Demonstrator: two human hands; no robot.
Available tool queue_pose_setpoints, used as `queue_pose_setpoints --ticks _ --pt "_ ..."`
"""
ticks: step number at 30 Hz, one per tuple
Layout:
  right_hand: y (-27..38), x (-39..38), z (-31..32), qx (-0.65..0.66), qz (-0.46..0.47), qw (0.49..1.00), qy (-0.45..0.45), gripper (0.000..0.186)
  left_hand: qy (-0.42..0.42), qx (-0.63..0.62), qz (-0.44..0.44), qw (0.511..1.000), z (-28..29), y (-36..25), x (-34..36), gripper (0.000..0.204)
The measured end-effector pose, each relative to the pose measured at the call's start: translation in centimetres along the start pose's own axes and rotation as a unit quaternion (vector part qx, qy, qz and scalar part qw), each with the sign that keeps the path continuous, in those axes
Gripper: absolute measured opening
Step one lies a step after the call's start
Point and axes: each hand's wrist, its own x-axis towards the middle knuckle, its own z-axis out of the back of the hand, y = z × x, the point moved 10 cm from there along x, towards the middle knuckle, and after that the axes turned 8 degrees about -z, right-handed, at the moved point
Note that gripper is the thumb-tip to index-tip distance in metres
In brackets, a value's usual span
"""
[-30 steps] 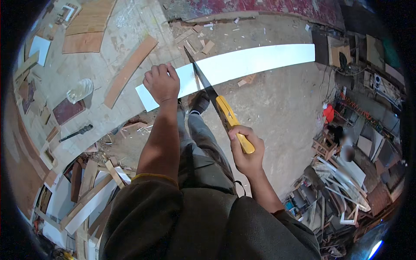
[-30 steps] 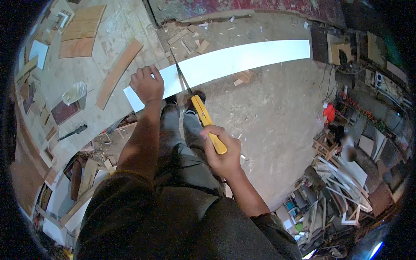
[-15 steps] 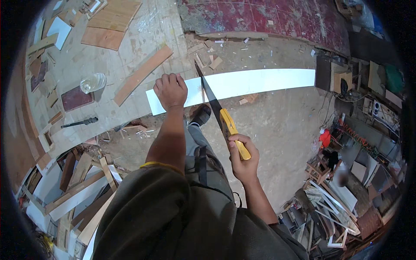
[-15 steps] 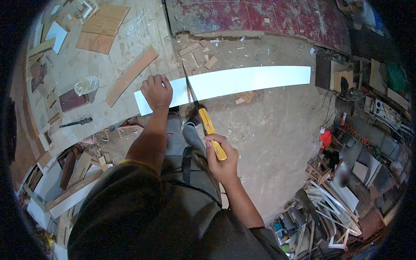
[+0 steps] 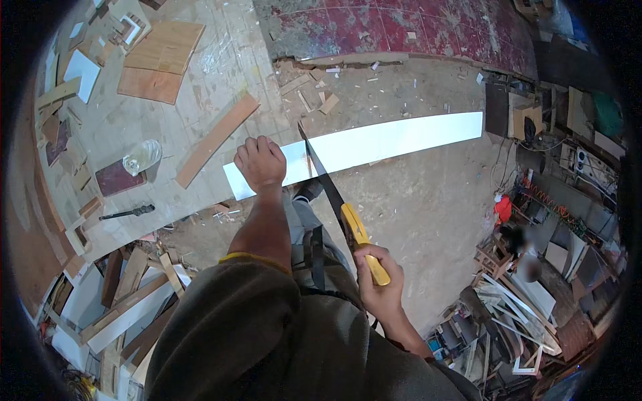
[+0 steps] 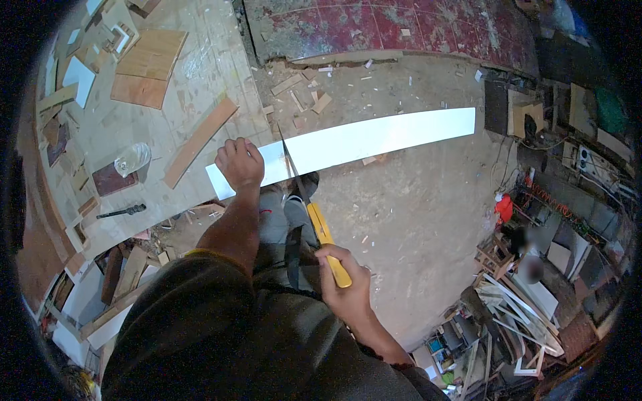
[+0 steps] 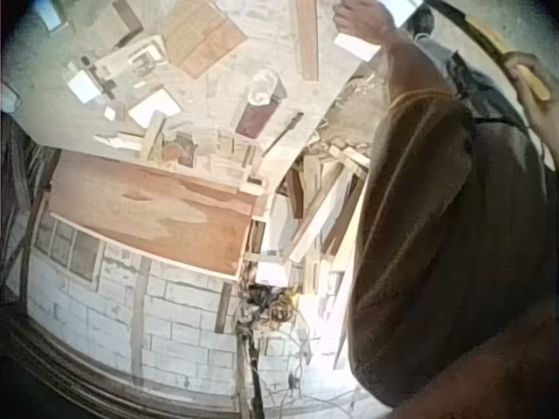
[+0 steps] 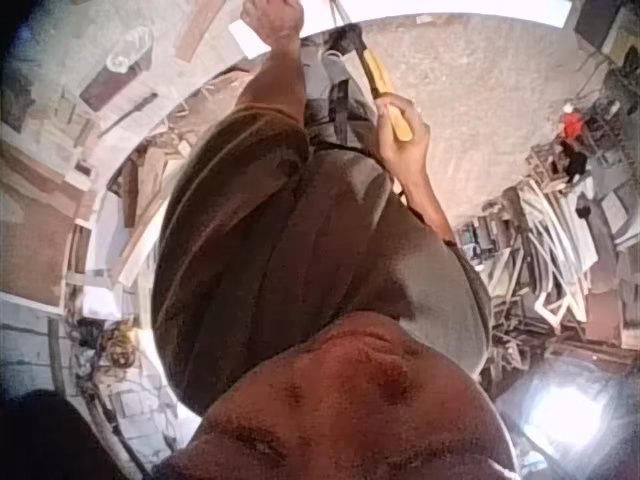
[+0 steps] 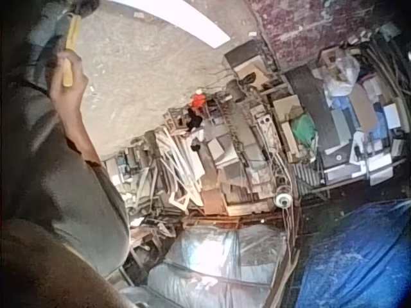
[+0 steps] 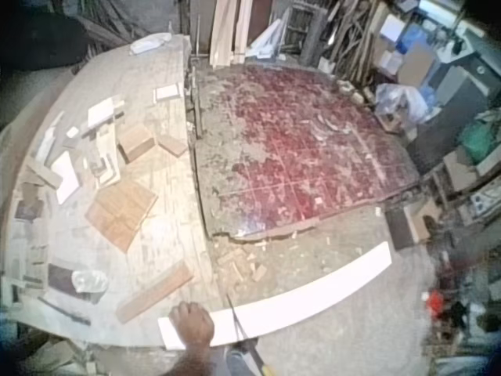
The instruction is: Sawing a white wood board into two pieces using a hand saw.
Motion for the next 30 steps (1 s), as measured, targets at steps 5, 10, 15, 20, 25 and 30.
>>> queue_pose_setpoints --ticks 5,10,15,20,25,30 --pt "0.5 3.4 -1.5 0.011 0.003 1.0 -0.006 0.014 0.006 -0.001 -0.005 1.0 -0.2 -0.4 0.0 0.019" --pt "1.7 1.6 -0.4 0.012 -0.013 1.0 0.003 0.014 -0.008 -0.003 -0.011 1.0 -0.2 0.0 0.1 0.017" --pt "1.1 4.1 -2.5 -0.023 -0.008 1.0 -0.02 0.013 -0.006 0.0 -0.015 1.0 -0.2 -0.4 -0.4 0.016" --pt "1.1 2.5 -0.9 -0.023 -0.016 1.0 -0.012 0.013 -0.012 -0.014 -0.021 1.0 0.1 -0.4 -0.7 0.015" --pt "3.2 1.2 -1.5 0.002 -0.045 0.999 0.019 0.016 -0.025 0.001 -0.019 1.0 -0.1 -0.2 0.3 0.016" --pt "1.2 0.8 0.5 0.019 -0.02 0.999 -0.026 0.018 -0.025 0.001 -0.023 0.999 -0.3 0.0 -0.3 0.017"
